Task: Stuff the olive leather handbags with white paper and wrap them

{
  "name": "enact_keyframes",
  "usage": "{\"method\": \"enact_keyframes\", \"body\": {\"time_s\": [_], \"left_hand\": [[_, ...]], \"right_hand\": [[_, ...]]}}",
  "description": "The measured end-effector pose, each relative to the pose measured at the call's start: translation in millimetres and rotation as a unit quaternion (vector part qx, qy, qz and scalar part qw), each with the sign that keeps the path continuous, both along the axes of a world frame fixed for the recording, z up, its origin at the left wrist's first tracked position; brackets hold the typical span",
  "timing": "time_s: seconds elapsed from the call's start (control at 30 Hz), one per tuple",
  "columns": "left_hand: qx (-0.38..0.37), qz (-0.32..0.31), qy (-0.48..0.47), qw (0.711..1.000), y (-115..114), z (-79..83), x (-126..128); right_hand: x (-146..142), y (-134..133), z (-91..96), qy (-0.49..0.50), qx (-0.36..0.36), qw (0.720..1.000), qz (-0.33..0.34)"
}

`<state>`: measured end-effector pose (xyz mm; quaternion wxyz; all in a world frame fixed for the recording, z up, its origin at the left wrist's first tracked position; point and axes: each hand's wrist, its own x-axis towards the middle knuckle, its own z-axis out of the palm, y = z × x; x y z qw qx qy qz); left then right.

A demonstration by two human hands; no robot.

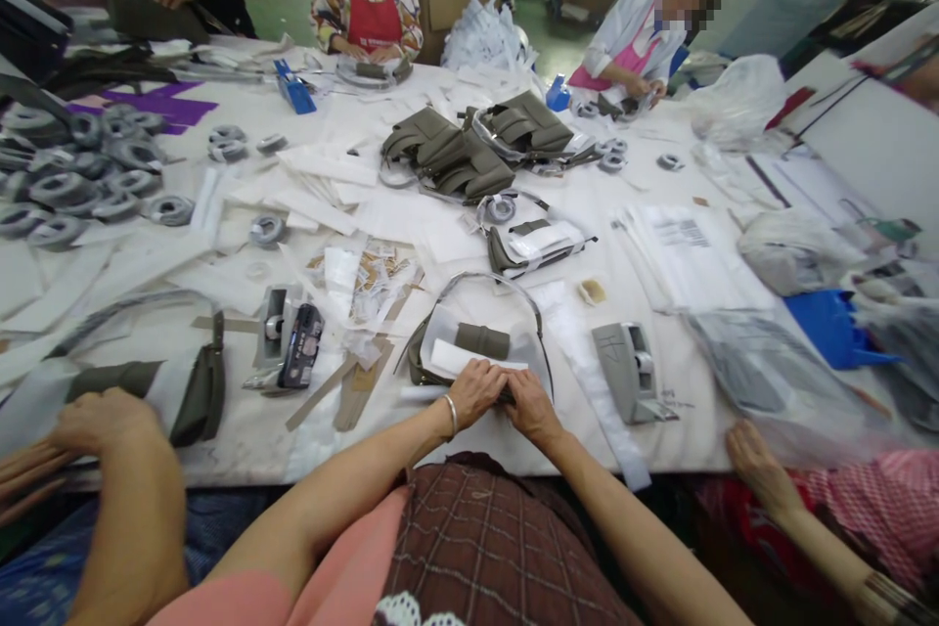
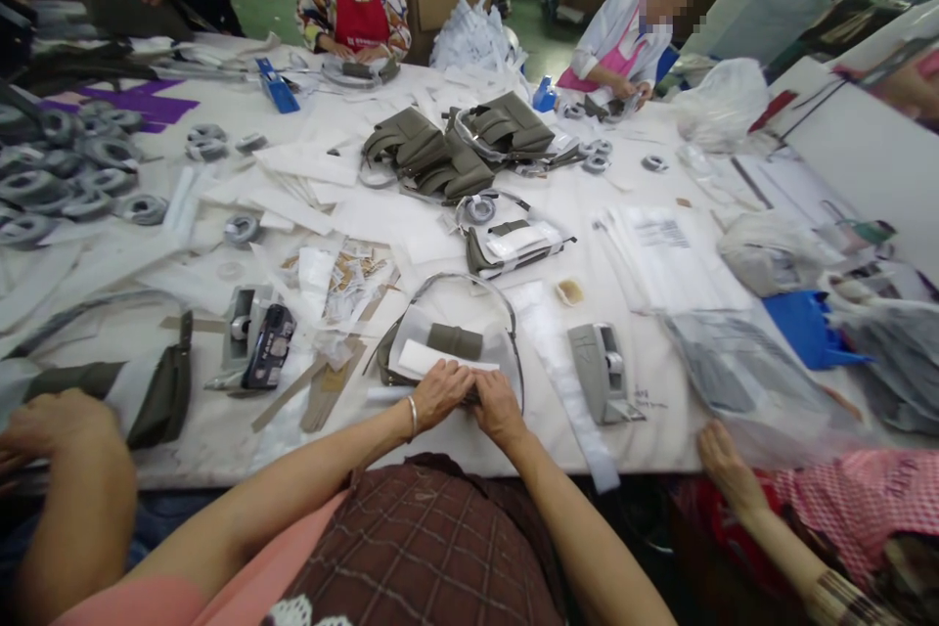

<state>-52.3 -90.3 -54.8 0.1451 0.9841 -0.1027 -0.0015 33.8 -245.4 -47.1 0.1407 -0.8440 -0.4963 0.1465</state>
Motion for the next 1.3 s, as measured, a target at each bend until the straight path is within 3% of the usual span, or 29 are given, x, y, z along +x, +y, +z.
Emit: {"method": "enact_keyframes", "body": {"time_s": [0.07,0.13,0.2,0.23,0.27,0.33,0.43,0.47,0.5,0.57,0.8,1.0,1.1,1.2,1.3], "left_hand": [[-0.006,-0.009,-0.006,1.0,3,0.5,-1],[-0.012,-0.018,-0.012,1.0,5,0.5,-2],[-0.016,-0.027,-0.014,0.999,5,-0.7,-3],[-0.017,-0.03,-0.015,0.999,5,-1.9,-2],[-0.017,-0.033,-0.016,0.999,4,-3.7,-2],[-0.017,-0.036,-0.025,0.999,1,-8.5,-1],[-0.012,-0.038,-0.051,0.998,-2,-17.1,-2],[-0.012,-0.041,-0.058,0.997,-2,-19.5,-3],[-0.013,-0.044,-0.062,0.997,-2,-21.4,-4],[-0.019,-0.051,-0.064,0.996,-2,-23.4,-6],[-0.068,-0.064,-0.075,0.993,6,-12.6,-5],[-0.117,-0.033,-0.059,0.991,15,-2.0,-5],[-0.129,-0.016,-0.079,0.988,18,-1.4,-9],[-0.125,0.007,-0.12,0.985,16,-4.5,-13],[-0.109,0.03,-0.149,0.982,10,-8.6,-15]], "right_hand": [[-3,-10,7.3,0.008,0.033,0.999,-0.024],[-10,-29,16.1,0.024,0.096,0.991,-0.089],[-20,-52,23.3,0.063,0.158,0.961,-0.217],[-25,-62,25.3,0.103,0.172,0.933,-0.298],[-31,-70,25.9,0.161,0.174,0.893,-0.383],[-41,-75,23.4,0.318,0.162,0.774,-0.523],[-52,-58,13.8,0.529,0.186,0.568,-0.602],[-54,-49,10.3,0.565,0.208,0.513,-0.611],[-55,-40,7.2,0.586,0.229,0.472,-0.618],[-55,-24,2.1,0.595,0.258,0.422,-0.634],[-53,-6,-2.7,0.594,0.308,0.351,-0.655],[-53,7,5.0,0.607,0.339,0.331,-0.638],[-52,16,13.9,0.617,0.377,0.333,-0.605],[-51,27,24.1,0.618,0.392,0.356,-0.582],[-51,39,31.4,0.603,0.379,0.371,-0.596]]}}
